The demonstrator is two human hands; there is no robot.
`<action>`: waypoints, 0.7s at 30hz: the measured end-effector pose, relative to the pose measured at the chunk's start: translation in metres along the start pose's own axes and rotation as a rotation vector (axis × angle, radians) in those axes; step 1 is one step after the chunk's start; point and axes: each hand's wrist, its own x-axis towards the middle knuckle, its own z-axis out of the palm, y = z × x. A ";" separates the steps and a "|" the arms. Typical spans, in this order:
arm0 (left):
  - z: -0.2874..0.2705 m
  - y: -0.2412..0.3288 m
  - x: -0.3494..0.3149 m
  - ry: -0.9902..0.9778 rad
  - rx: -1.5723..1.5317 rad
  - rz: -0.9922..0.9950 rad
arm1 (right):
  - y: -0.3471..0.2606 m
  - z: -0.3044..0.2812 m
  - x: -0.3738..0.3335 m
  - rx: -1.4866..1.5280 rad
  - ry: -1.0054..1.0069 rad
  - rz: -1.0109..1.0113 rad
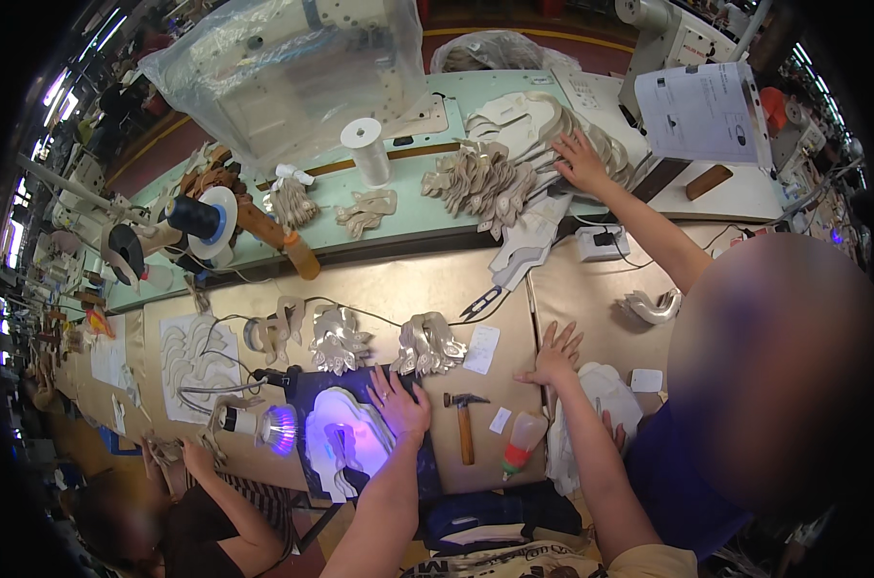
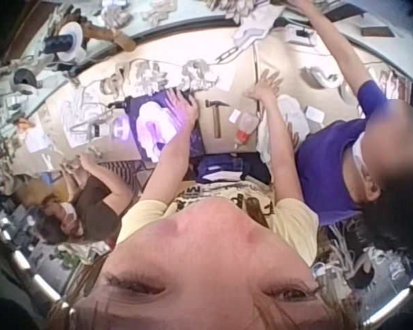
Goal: The person assembles small metallic decorative parts by hand at a workbench. They pick up parts, align them, and place them into stacks while coworkers work nearby.
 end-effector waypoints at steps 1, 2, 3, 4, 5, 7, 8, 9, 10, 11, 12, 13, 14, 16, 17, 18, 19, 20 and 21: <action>0.000 0.000 0.000 -0.002 0.001 -0.002 | 0.000 0.000 0.000 -0.011 -0.017 0.012; -0.001 0.001 0.000 -0.005 0.011 -0.005 | 0.000 -0.001 -0.001 0.000 -0.006 0.006; -0.001 0.001 0.000 -0.008 -0.001 -0.008 | -0.001 -0.002 -0.002 0.004 -0.012 0.013; -0.002 0.001 0.000 -0.012 -0.004 -0.011 | -0.001 -0.003 -0.003 0.007 -0.018 0.020; -0.002 0.002 0.000 0.003 0.001 -0.004 | -0.002 -0.004 -0.005 0.007 -0.015 0.020; -0.002 0.002 0.000 -0.016 -0.005 -0.012 | -0.002 -0.005 -0.006 0.006 -0.015 0.023; -0.002 0.002 0.000 -0.014 0.007 -0.011 | -0.002 -0.005 -0.007 0.011 -0.008 0.016; -0.002 0.002 0.000 -0.016 -0.001 -0.009 | -0.002 -0.005 -0.007 0.013 -0.005 0.012; -0.001 0.002 0.000 -0.016 0.001 -0.007 | -0.002 -0.004 -0.008 0.008 -0.007 0.015; -0.001 0.001 0.000 -0.007 0.013 -0.001 | -0.002 -0.004 -0.007 0.013 0.001 0.006; 0.000 0.001 0.000 -0.013 0.005 -0.005 | -0.002 -0.004 -0.007 0.012 0.005 0.005; 0.000 0.001 0.000 -0.012 0.005 -0.005 | -0.002 -0.004 -0.007 0.007 0.002 0.010; 0.000 0.001 0.000 -0.011 0.015 -0.007 | -0.001 -0.004 -0.006 0.011 0.008 0.003; 0.000 0.001 0.000 -0.006 0.009 -0.003 | -0.001 -0.003 -0.006 0.006 -0.003 0.007; 0.000 0.001 0.000 0.000 0.021 0.000 | -0.001 -0.003 -0.005 0.005 0.005 -0.003; 0.000 0.001 0.000 -0.004 0.016 -0.001 | -0.001 -0.003 -0.005 -0.003 0.005 -0.005; 0.000 0.001 0.000 -0.005 0.021 0.000 | 0.000 -0.002 -0.005 -0.010 0.005 -0.004; 0.000 0.001 -0.001 0.006 0.038 0.009 | 0.000 -0.001 -0.005 -0.008 0.017 -0.009; 0.000 0.001 -0.001 -0.004 0.025 0.006 | 0.000 -0.001 -0.005 -0.007 0.029 -0.013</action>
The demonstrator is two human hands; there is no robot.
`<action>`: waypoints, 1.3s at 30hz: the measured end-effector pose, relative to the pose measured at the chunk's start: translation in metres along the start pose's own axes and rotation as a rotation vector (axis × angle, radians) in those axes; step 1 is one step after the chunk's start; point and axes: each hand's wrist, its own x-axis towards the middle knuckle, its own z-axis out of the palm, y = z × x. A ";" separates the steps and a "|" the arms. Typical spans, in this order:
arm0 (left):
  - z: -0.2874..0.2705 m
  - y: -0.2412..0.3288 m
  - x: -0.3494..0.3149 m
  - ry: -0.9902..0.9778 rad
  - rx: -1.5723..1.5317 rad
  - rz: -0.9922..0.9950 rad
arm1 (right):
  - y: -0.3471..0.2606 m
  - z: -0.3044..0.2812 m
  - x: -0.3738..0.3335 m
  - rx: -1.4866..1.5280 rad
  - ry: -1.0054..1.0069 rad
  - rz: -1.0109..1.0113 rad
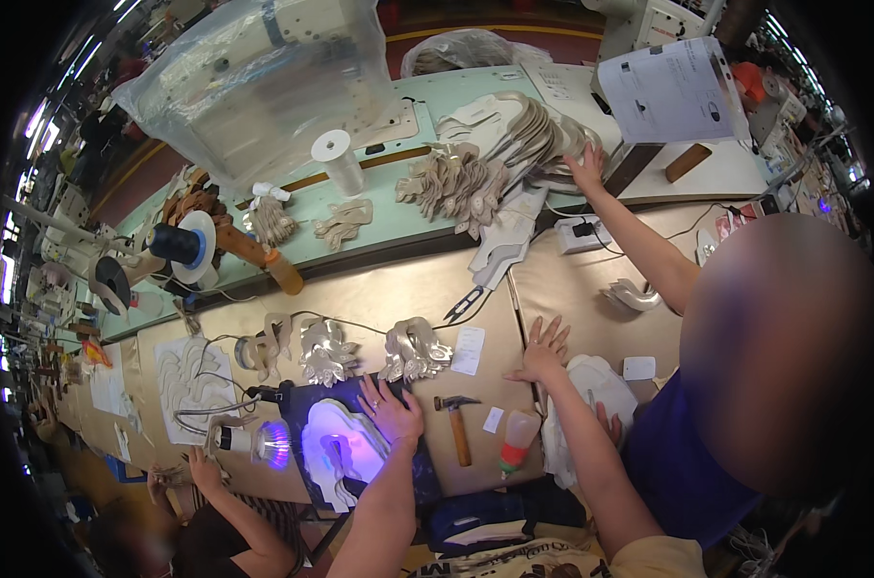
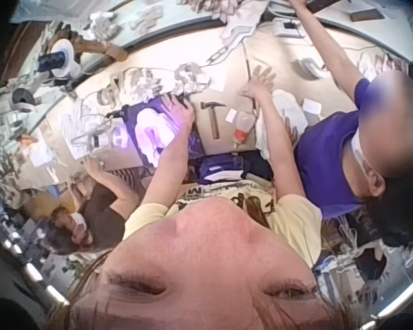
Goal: The person assembles small metallic decorative parts by hand at a workbench. They pick up parts, align them, and place them into stacks while coworkers work nearby.
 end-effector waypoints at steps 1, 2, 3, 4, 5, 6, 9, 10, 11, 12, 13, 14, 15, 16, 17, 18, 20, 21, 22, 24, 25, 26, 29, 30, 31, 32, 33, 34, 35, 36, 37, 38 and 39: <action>0.000 0.000 0.000 0.005 -0.001 0.002 | 0.001 0.001 0.000 -0.005 -0.001 0.003; 0.000 0.000 0.000 0.017 0.009 0.005 | 0.001 0.001 0.000 0.003 0.014 -0.006; 0.000 0.000 0.000 0.015 0.010 0.002 | 0.001 0.002 0.001 0.005 0.016 -0.009; 0.000 0.000 0.000 0.004 0.006 0.000 | 0.002 0.002 0.001 0.000 0.006 -0.005; 0.000 0.000 0.001 0.001 0.009 0.000 | 0.002 0.002 0.001 0.006 0.015 -0.012; 0.000 0.000 0.001 0.008 0.020 0.002 | 0.002 0.002 0.001 0.006 0.012 -0.011; 0.000 0.000 0.001 0.005 0.015 0.000 | 0.001 0.001 0.001 0.003 0.008 -0.010; 0.000 0.000 0.001 0.005 0.006 0.000 | 0.001 0.001 0.001 -0.006 -0.009 0.000; 0.000 0.000 0.001 0.003 0.004 -0.002 | 0.001 0.000 0.001 -0.004 -0.003 -0.004; 0.000 0.001 0.001 0.007 0.014 0.000 | 0.000 0.000 0.001 -0.009 -0.012 0.002; 0.000 0.001 0.001 -0.003 0.002 -0.008 | 0.000 -0.001 0.001 -0.019 -0.025 0.012; 0.000 0.001 0.001 -0.008 0.001 -0.012 | -0.001 -0.001 0.001 -0.014 -0.026 0.010; 0.000 0.001 0.001 0.000 0.010 -0.009 | -0.001 -0.001 0.001 -0.014 -0.032 0.013; 0.000 0.001 0.001 -0.012 0.003 -0.015 | -0.001 -0.001 0.001 -0.018 -0.046 0.021; 0.000 0.001 0.001 -0.013 0.007 -0.014 | -0.001 -0.002 0.001 -0.015 -0.041 0.017; 0.000 0.001 0.001 -0.008 0.021 -0.011 | -0.001 -0.002 0.001 -0.015 -0.044 0.018; 0.000 0.000 0.001 -0.013 0.009 -0.009 | -0.002 -0.003 0.001 -0.014 -0.048 0.019; 0.000 0.000 0.001 -0.014 0.018 -0.009 | -0.001 -0.003 0.001 -0.012 -0.050 0.019; -0.001 0.000 0.001 -0.009 0.007 -0.004 | -0.001 -0.003 0.001 -0.012 -0.060 0.023; -0.001 0.000 0.001 0.005 0.010 0.003 | -0.001 -0.003 0.000 -0.005 -0.052 0.013; -0.001 0.000 0.001 0.000 -0.004 0.003 | -0.001 -0.003 0.000 -0.006 -0.060 0.018; -0.001 0.000 0.001 0.000 -0.010 0.003 | -0.001 -0.003 0.000 -0.006 -0.053 0.014; -0.001 0.000 0.001 0.003 -0.016 0.005 | -0.002 -0.004 0.000 -0.017 -0.051 0.020; 0.000 0.000 0.001 0.016 -0.006 0.012 | -0.002 -0.004 0.000 -0.023 -0.048 0.018; 0.000 -0.001 0.001 0.004 -0.013 0.001 | -0.002 -0.004 0.000 -0.031 -0.057 0.026; 0.001 -0.001 0.001 0.004 -0.010 -0.002 | -0.002 -0.004 0.000 -0.029 -0.052 0.021; 0.001 -0.001 0.001 0.002 0.004 -0.009 | -0.002 -0.005 0.000 -0.029 -0.060 0.025; 0.001 -0.002 0.001 0.005 -0.005 -0.004 | -0.002 -0.005 0.000 -0.028 -0.067 0.030; 0.002 -0.002 0.001 0.007 -0.004 -0.003 | -0.003 -0.005 -0.001 -0.028 -0.068 0.027; 0.002 -0.002 0.000 0.005 0.007 -0.006 | -0.003 -0.005 -0.001 -0.026 -0.068 0.027; 0.002 -0.002 0.000 0.007 -0.005 -0.003 | -0.003 -0.006 -0.001 -0.024 -0.072 0.033; 0.002 -0.002 0.000 0.005 -0.007 -0.004 | -0.003 -0.006 -0.001 -0.023 -0.068 0.029; 0.002 -0.003 0.000 0.011 0.003 -0.002 | -0.003 -0.006 -0.001 -0.021 -0.068 0.031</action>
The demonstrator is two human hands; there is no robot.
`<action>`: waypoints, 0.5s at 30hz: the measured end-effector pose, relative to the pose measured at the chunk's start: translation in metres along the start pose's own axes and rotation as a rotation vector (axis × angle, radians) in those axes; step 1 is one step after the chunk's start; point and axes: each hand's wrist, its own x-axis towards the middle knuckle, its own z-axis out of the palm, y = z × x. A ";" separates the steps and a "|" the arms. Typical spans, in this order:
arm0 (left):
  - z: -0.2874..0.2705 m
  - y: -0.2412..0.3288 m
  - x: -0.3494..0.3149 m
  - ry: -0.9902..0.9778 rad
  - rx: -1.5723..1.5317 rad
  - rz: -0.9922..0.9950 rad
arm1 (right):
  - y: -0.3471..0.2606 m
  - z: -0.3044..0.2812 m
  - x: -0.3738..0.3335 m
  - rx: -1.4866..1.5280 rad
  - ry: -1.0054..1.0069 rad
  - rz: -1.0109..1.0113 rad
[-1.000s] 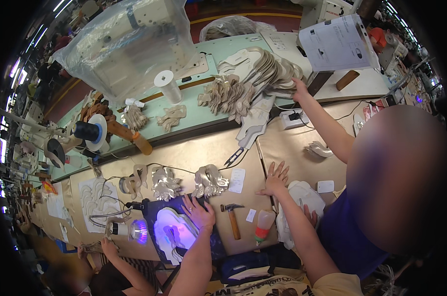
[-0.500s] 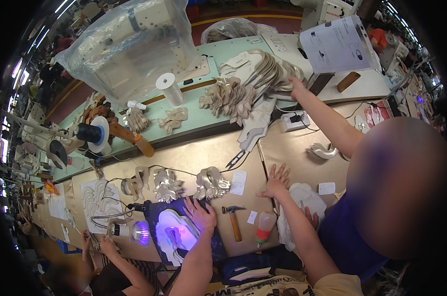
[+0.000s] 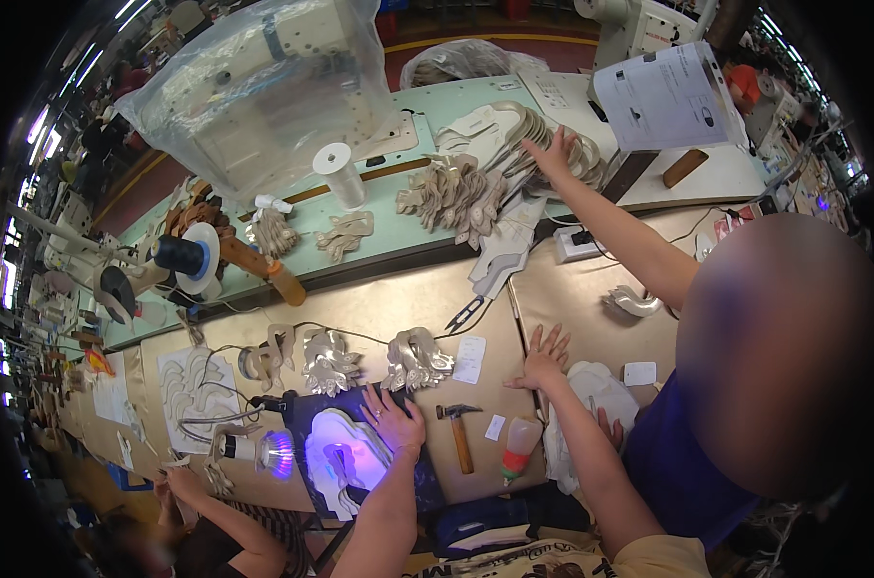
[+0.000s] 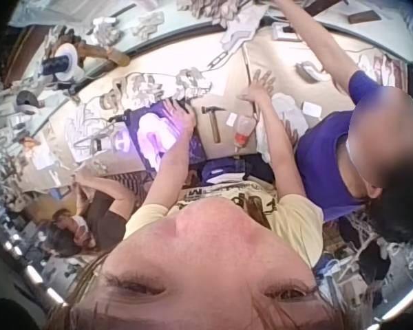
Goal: The person assembles small metallic decorative parts by hand at a workbench. They pick up parts, align them, and place them into stacks while coworkers work nearby.
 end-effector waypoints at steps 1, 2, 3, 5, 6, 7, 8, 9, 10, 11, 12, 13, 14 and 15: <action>0.000 0.000 0.000 -0.007 -0.012 -0.003 | 0.000 0.000 0.000 0.004 -0.004 0.005; 0.000 0.000 0.000 -0.007 -0.013 -0.002 | 0.000 0.000 0.000 0.007 0.002 -0.001; 0.000 0.000 0.000 0.001 -0.004 0.002 | 0.000 0.000 0.000 0.011 0.005 -0.003; 0.000 0.000 0.000 -0.006 -0.009 0.000 | 0.000 0.000 0.000 0.017 0.008 -0.005; 0.000 0.000 0.000 0.000 0.004 0.003 | 0.000 0.000 0.000 0.017 0.009 -0.003; 0.000 0.000 0.000 -0.006 -0.011 0.000 | 0.000 0.001 0.000 0.019 0.005 0.003; -0.001 0.001 0.000 -0.007 -0.016 -0.002 | 0.000 0.001 0.000 0.018 0.009 -0.002; -0.001 0.001 0.000 -0.007 -0.010 -0.005 | 0.000 0.001 0.000 0.018 0.010 -0.002; -0.002 0.001 0.000 -0.008 -0.020 -0.003 | 0.000 0.001 0.000 0.020 0.006 0.002; -0.002 0.001 0.000 -0.010 -0.018 -0.003 | 0.000 0.001 0.000 0.015 0.008 -0.001; -0.003 0.002 0.001 -0.016 -0.008 -0.007 | 0.000 0.001 0.001 0.012 0.005 0.000; -0.004 0.002 0.001 -0.015 -0.019 -0.005 | 0.000 0.001 0.001 0.009 0.002 0.000; -0.004 0.002 0.001 -0.019 -0.021 -0.006 | 0.000 0.001 0.001 0.005 0.007 0.000; -0.005 0.003 0.001 -0.009 -0.011 -0.002 | 0.000 0.001 0.002 0.002 0.011 0.000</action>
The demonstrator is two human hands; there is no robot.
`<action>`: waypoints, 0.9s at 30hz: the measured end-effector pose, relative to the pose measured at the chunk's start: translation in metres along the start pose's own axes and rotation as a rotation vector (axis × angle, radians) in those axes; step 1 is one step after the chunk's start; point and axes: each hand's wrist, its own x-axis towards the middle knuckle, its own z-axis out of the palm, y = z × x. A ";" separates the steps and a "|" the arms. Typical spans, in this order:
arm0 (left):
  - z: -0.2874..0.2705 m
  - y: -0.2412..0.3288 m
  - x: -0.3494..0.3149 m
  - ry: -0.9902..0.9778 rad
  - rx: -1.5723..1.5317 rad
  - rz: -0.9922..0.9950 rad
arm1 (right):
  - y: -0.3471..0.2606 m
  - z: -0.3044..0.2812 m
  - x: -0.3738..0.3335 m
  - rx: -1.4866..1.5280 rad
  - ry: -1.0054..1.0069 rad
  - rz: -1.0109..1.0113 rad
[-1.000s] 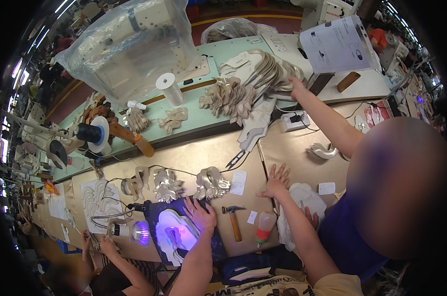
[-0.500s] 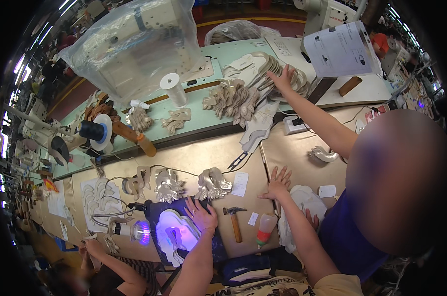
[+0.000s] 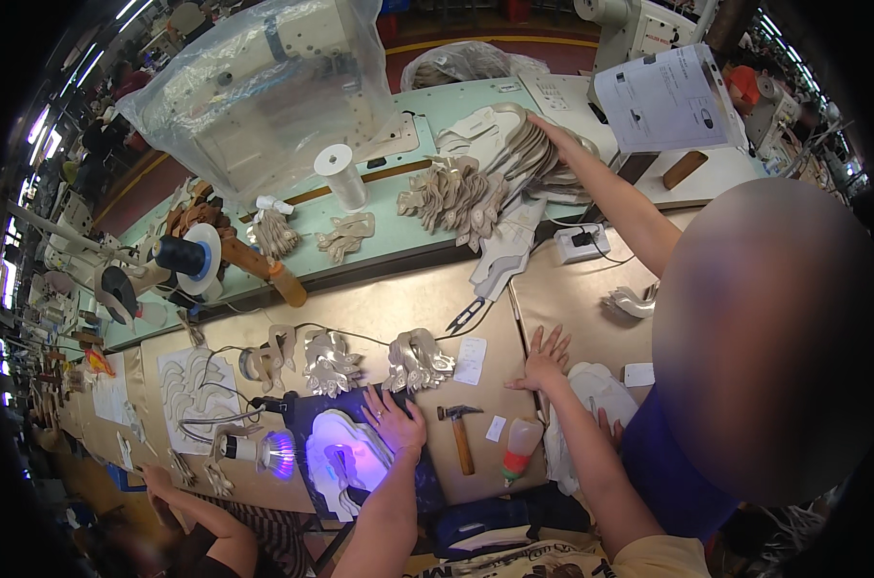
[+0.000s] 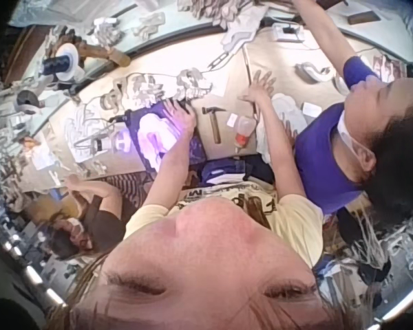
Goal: The person assembles small metallic decorative parts by hand at a workbench. They pick up parts, align them, and place them into stacks while coworkers work nearby.
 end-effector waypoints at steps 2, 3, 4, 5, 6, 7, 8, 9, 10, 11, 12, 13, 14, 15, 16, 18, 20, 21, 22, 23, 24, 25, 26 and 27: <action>-0.001 0.000 0.000 -0.012 -0.012 -0.004 | 0.000 0.000 0.000 -0.001 0.004 0.000; -0.001 0.000 0.000 -0.005 -0.004 0.000 | 0.000 0.001 0.000 0.001 0.003 0.000; 0.000 0.000 0.000 -0.010 -0.014 -0.003 | 0.000 0.001 0.000 0.001 -0.002 0.003; 0.000 0.000 0.000 -0.009 -0.016 -0.002 | 0.000 0.001 0.000 0.005 0.004 0.000; 0.000 0.000 0.000 0.000 -0.008 0.001 | 0.000 0.001 0.000 0.008 0.005 0.000; 0.001 0.000 0.000 -0.005 -0.015 0.000 | 0.001 0.002 0.000 0.009 0.005 0.005; 0.001 -0.001 0.000 -0.002 -0.013 0.001 | 0.000 0.002 0.000 0.012 0.009 0.001; 0.002 -0.001 0.000 0.001 -0.001 0.000 | 0.000 0.002 0.001 0.014 0.010 0.001; 0.002 -0.001 0.000 0.000 -0.010 0.001 | 0.001 0.003 0.001 0.018 0.009 0.005; 0.002 -0.001 0.000 -0.002 -0.009 0.000 | 0.001 0.003 0.001 0.018 0.015 0.000; 0.002 -0.002 0.000 0.004 0.001 0.003 | 0.001 0.003 0.001 0.021 0.018 -0.002; 0.002 -0.002 0.000 -0.003 -0.010 0.000 | 0.001 0.003 0.001 0.023 0.014 0.003; 0.002 -0.002 0.000 -0.002 -0.012 0.002 | 0.001 0.003 0.001 0.026 0.022 -0.006; 0.002 -0.001 0.000 0.004 -0.004 0.005 | 0.001 0.003 0.000 0.028 0.024 -0.008; 0.002 -0.001 -0.001 -0.001 -0.015 0.004 | 0.001 0.003 0.000 0.030 0.020 -0.002; 0.002 -0.001 -0.001 0.007 -0.008 0.008 | 0.002 0.002 -0.001 0.028 0.025 -0.012; 0.002 -0.001 -0.001 0.004 -0.010 0.005 | 0.002 0.002 -0.002 0.027 0.026 -0.014; 0.002 -0.001 -0.001 0.018 0.002 0.013 | 0.002 0.001 -0.002 0.028 0.027 -0.015; 0.002 0.000 -0.001 0.009 -0.007 0.008 | 0.002 0.001 -0.002 0.026 0.022 -0.010; 0.002 0.000 -0.001 0.013 -0.008 0.009 | 0.002 0.001 -0.003 0.026 0.029 -0.015; 0.002 0.000 -0.001 0.024 0.000 0.015 | 0.002 0.001 -0.003 0.023 0.029 -0.014; 0.002 0.000 0.000 0.016 -0.009 0.008 | 0.002 0.000 -0.003 0.019 0.023 -0.010; 0.003 0.000 0.000 0.015 -0.010 0.006 | 0.002 0.000 -0.003 0.019 0.030 -0.013; 0.003 0.000 0.000 0.024 -0.001 0.008 | 0.002 0.000 -0.003 0.019 0.029 -0.013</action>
